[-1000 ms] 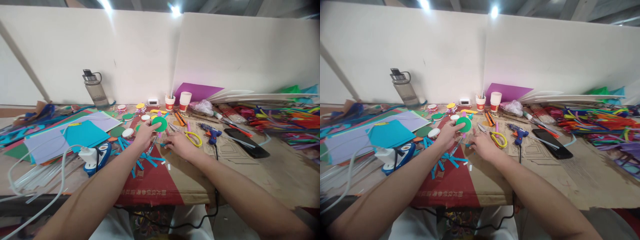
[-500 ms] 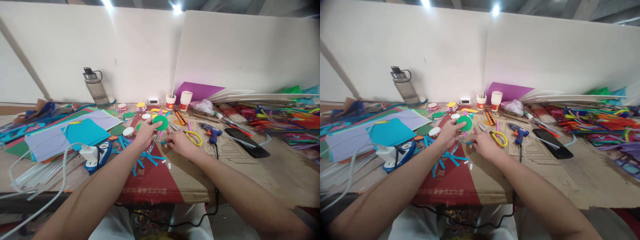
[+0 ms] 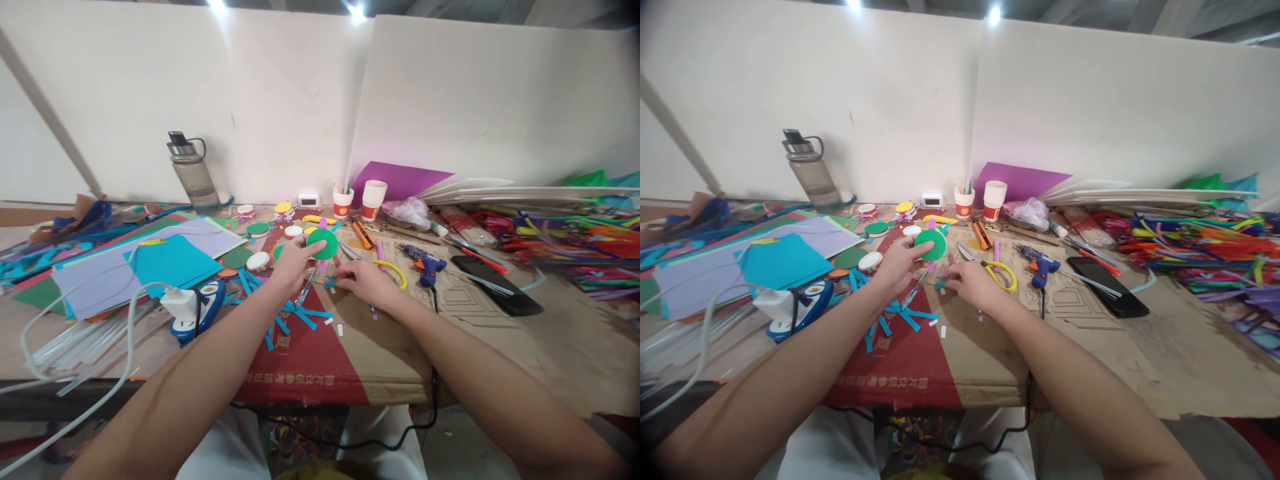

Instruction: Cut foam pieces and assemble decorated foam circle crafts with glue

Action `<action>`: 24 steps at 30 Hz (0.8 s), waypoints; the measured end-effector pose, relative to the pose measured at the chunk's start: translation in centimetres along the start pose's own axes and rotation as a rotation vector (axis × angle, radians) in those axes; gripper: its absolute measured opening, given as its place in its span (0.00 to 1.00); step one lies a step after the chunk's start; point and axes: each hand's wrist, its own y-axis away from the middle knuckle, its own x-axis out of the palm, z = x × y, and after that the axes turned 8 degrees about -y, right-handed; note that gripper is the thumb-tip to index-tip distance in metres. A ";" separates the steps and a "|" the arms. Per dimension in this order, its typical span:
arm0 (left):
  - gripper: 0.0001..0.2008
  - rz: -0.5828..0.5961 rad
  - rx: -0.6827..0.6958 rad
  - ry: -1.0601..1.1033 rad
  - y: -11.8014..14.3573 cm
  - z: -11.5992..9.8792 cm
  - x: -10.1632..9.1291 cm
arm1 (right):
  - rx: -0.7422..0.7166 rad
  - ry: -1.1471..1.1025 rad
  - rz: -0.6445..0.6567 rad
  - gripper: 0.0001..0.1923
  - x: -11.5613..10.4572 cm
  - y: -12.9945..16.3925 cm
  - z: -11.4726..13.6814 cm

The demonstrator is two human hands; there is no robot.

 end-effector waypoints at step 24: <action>0.22 -0.005 -0.007 0.020 -0.1 -0.4 0.0 | 0.100 -0.062 -0.081 0.11 -1.5 -0.2 -0.6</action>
